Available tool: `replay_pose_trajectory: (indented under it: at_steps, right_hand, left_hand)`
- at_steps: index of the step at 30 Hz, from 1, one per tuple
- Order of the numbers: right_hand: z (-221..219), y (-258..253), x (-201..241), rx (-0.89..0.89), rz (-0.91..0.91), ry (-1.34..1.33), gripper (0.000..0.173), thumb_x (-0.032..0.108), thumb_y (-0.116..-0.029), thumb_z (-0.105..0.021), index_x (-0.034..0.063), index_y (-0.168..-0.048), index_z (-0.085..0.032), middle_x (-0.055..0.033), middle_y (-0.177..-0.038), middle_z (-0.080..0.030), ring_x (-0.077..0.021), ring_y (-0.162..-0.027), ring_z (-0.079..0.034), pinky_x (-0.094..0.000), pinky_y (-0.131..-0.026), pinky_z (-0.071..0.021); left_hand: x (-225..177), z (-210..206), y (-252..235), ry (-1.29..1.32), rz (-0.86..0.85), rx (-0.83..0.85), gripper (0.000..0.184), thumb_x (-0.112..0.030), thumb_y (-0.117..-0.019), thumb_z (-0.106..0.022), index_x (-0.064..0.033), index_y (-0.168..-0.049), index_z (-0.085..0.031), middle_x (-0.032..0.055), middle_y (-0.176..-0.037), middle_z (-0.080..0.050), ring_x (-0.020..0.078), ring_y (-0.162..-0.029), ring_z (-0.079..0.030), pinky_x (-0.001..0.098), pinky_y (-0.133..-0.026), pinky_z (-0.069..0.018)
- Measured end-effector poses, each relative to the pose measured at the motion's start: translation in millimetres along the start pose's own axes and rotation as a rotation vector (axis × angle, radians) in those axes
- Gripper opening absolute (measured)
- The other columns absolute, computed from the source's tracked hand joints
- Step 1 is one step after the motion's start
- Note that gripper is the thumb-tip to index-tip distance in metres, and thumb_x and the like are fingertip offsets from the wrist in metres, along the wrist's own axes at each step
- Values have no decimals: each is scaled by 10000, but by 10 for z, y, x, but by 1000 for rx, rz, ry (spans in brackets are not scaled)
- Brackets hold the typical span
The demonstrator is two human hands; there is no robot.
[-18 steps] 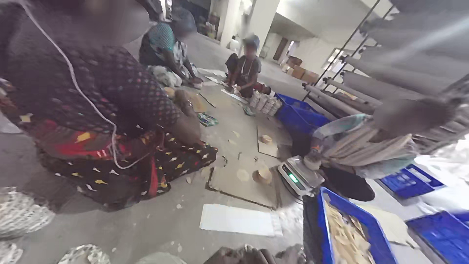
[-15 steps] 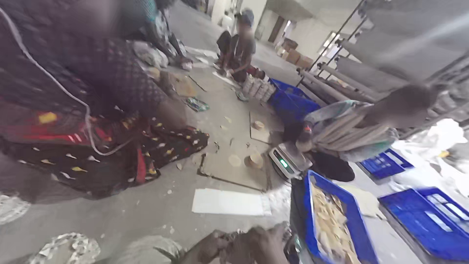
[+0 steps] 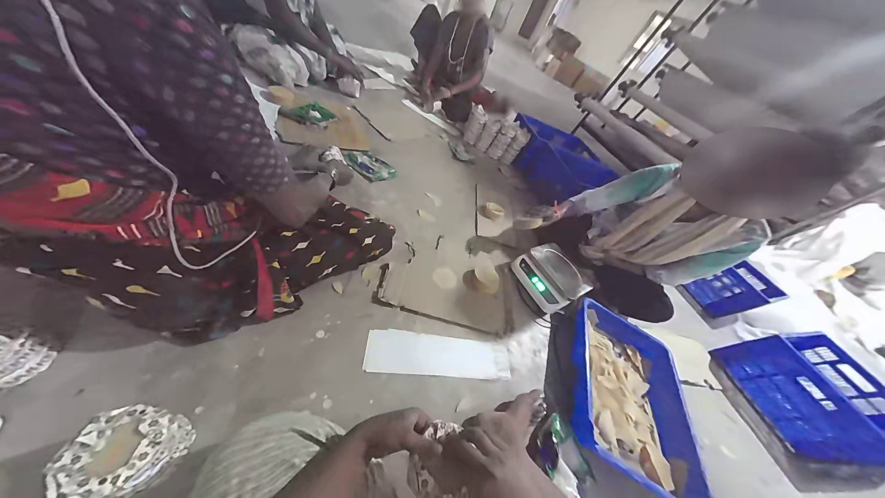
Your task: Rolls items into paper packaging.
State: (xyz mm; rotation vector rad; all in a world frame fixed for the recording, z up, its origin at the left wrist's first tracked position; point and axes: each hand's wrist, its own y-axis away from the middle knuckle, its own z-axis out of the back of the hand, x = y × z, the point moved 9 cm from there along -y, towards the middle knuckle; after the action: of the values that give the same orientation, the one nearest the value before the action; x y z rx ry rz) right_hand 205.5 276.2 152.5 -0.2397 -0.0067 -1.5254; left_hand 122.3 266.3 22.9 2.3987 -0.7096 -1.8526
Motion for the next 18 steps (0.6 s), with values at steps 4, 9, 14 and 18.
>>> replay_pose_trajectory:
  at_steps: [4, 9, 14, 18]
  right_hand:
    - [-313, 156, -289, 124, -229, -153, 349, -81, -874, -622, 63, -1150, -780, -104, -1251, -730, -313, -1190, -679, -479, -1006, -542]
    - [-700, 749, -742, -138, -577, -235, 266, 11, -873, -673, 45, -1111, -789, -141, -1129, -762, -369, -1069, -716, -556, -927, -558]
    - [-982, 1144, -760, -116, -771, -309, 255, 84, -916, -678, 62, -1146, -784, -152, -1120, -762, -398, -1085, -703, -574, -955, -534]
    - [-932, 1097, -941, -120, -772, -291, 260, 75, -901, -683, 66, -1139, -787, -143, -1176, -749, -388, -1127, -684, -555, -986, -520]
  left_hand:
    - [126, 162, -69, -64, 190, -227, 205, -153, -1007, -595, 46, -1042, -627, 71, -890, -640, 135, -819, -611, 365, -832, -515]
    - [-258, 332, -210, -901, 18, -703, 326, -219, -952, -662, 39, -1143, -719, 220, -1178, -702, 380, -1119, -665, 524, -1019, -495]
    - [442, 159, -651, -1291, 116, -614, 350, -7, -1026, -482, 74, -1344, -600, 255, -1396, -599, 449, -1310, -558, 602, -1136, -378]
    - [724, -24, -685, -1255, 497, -410, 549, 56, -1005, -464, 47, -1543, -358, 239, -1567, -419, 415, -1469, -375, 624, -1224, -165]
